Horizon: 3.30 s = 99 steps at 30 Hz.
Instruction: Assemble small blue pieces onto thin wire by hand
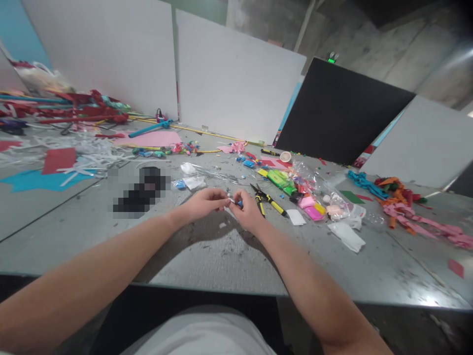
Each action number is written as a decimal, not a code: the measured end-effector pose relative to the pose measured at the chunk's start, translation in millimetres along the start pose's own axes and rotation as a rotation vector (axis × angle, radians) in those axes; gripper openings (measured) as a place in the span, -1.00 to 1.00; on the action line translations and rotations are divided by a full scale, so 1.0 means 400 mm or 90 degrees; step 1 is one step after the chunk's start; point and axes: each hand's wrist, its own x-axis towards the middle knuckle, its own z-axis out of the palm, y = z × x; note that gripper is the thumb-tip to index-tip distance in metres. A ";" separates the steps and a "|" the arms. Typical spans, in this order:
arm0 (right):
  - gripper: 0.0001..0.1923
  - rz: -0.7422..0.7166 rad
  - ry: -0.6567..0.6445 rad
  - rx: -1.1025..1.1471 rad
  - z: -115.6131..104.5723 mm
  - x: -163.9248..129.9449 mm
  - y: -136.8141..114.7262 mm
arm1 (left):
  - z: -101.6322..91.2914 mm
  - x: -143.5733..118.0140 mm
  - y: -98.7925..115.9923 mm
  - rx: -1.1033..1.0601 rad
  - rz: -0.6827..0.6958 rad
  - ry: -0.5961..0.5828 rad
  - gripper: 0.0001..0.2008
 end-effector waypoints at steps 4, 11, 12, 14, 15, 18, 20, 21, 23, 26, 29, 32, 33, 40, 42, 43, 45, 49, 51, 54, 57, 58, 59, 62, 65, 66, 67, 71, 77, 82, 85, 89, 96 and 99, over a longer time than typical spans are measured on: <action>-0.79 -0.034 -0.025 -0.030 -0.001 0.000 0.011 | -0.005 0.005 -0.008 0.005 0.000 0.001 -0.67; -0.82 -0.053 -0.079 -0.056 -0.005 -0.002 0.022 | 0.001 -0.007 0.007 -0.042 -0.030 -0.003 -0.73; -0.83 -0.051 -0.082 -0.058 -0.005 -0.002 0.022 | 0.002 -0.008 0.011 -0.055 -0.039 -0.003 -0.74; -0.81 -0.047 -0.077 -0.062 -0.004 -0.001 0.021 | 0.004 -0.008 0.017 -0.086 -0.050 0.003 -0.75; -0.78 -0.043 -0.071 -0.059 -0.003 0.000 0.020 | 0.004 -0.007 0.018 -0.098 -0.053 0.012 -0.75; -0.64 -0.019 -0.047 -0.011 0.000 0.001 0.014 | -0.002 -0.003 0.018 -0.116 -0.066 0.043 -0.76; -0.58 0.011 -0.025 0.038 0.000 0.003 0.010 | -0.008 -0.001 0.015 -0.129 -0.076 0.052 -0.77; -0.57 0.026 -0.014 0.059 -0.001 0.003 0.009 | -0.011 -0.001 0.013 -0.138 -0.080 0.055 -0.77; -0.57 0.046 0.009 0.083 -0.004 0.005 0.008 | -0.015 0.001 0.009 -0.155 -0.086 0.061 -0.77; -0.62 0.063 0.018 0.131 -0.010 0.006 0.006 | -0.016 0.004 0.002 -0.165 -0.087 0.065 -0.73; -0.70 0.114 -0.023 0.266 -0.015 0.006 0.000 | -0.015 0.005 0.000 -0.183 -0.081 0.060 -0.69; -0.73 0.173 -0.070 0.419 -0.016 0.005 -0.012 | -0.016 0.003 0.005 -0.179 -0.070 0.060 -0.67; -0.73 0.186 -0.084 0.456 -0.016 0.004 -0.016 | -0.017 0.002 0.007 -0.168 -0.066 0.058 -0.67; -0.75 0.200 -0.158 0.607 -0.022 0.003 -0.035 | -0.023 0.003 0.002 -0.154 -0.056 0.038 -0.70; -0.77 0.199 -0.162 0.631 -0.024 0.004 -0.036 | -0.022 0.004 -0.002 -0.168 -0.059 0.032 -0.70; -0.77 0.199 -0.160 0.634 -0.025 0.004 -0.036 | -0.021 0.004 -0.002 -0.173 -0.062 0.029 -0.69; -0.78 0.201 -0.151 0.619 -0.026 0.003 -0.037 | -0.021 0.003 -0.001 -0.185 -0.069 0.029 -0.68; -0.78 0.206 -0.112 0.555 -0.022 0.001 -0.036 | -0.020 0.000 0.004 -0.195 -0.074 0.024 -0.67; -0.78 0.204 -0.091 0.536 -0.019 0.000 -0.036 | -0.018 -0.002 0.006 -0.192 -0.074 0.020 -0.67; -0.79 0.208 -0.060 0.519 -0.015 0.001 -0.034 | -0.012 -0.005 0.008 -0.190 -0.072 0.016 -0.69; -0.80 0.217 -0.043 0.494 -0.011 0.001 -0.032 | -0.004 -0.009 0.014 -0.175 -0.056 0.020 -0.72; -0.79 0.220 -0.042 0.486 -0.010 0.001 -0.032 | -0.001 -0.011 0.016 -0.165 -0.049 0.021 -0.72; -0.79 0.224 -0.043 0.480 -0.009 0.000 -0.031 | 0.001 -0.013 0.019 -0.150 -0.042 0.020 -0.73; -0.77 0.238 -0.047 0.476 -0.008 -0.001 -0.033 | 0.002 -0.017 0.026 -0.103 -0.017 0.000 -0.74; -0.76 0.245 -0.054 0.492 -0.008 -0.003 -0.036 | 0.000 -0.015 0.026 -0.111 -0.007 -0.010 -0.73; -0.76 0.246 -0.058 0.500 -0.009 -0.003 -0.036 | 0.000 -0.014 0.025 -0.120 -0.007 -0.013 -0.72; -0.76 0.248 -0.061 0.506 -0.009 -0.003 -0.037 | 0.000 -0.014 0.024 -0.128 -0.009 -0.015 -0.72; -0.76 0.253 -0.059 0.511 -0.009 -0.002 -0.035 | -0.001 -0.018 0.030 -0.134 -0.017 -0.021 -0.72; -0.74 0.250 -0.050 0.494 -0.005 0.000 -0.026 | -0.002 -0.022 0.042 -0.094 -0.027 -0.001 -0.78; -0.76 0.222 -0.048 0.424 -0.009 -0.001 -0.020 | -0.004 -0.017 0.036 -0.054 -0.029 0.016 -0.77; -0.77 0.198 -0.049 0.353 -0.014 -0.003 -0.023 | -0.007 -0.018 0.035 -0.029 -0.032 0.013 -0.75; -0.77 0.179 -0.048 0.301 -0.016 -0.002 -0.022 | -0.010 -0.018 0.037 -0.031 -0.037 0.011 -0.76; -0.72 0.215 0.023 0.434 -0.018 0.013 -0.010 | -0.012 -0.018 0.044 -0.019 -0.043 0.014 -0.78; -0.69 0.230 -0.038 0.514 -0.020 0.009 -0.020 | -0.015 -0.017 0.037 -0.015 -0.043 0.004 -0.73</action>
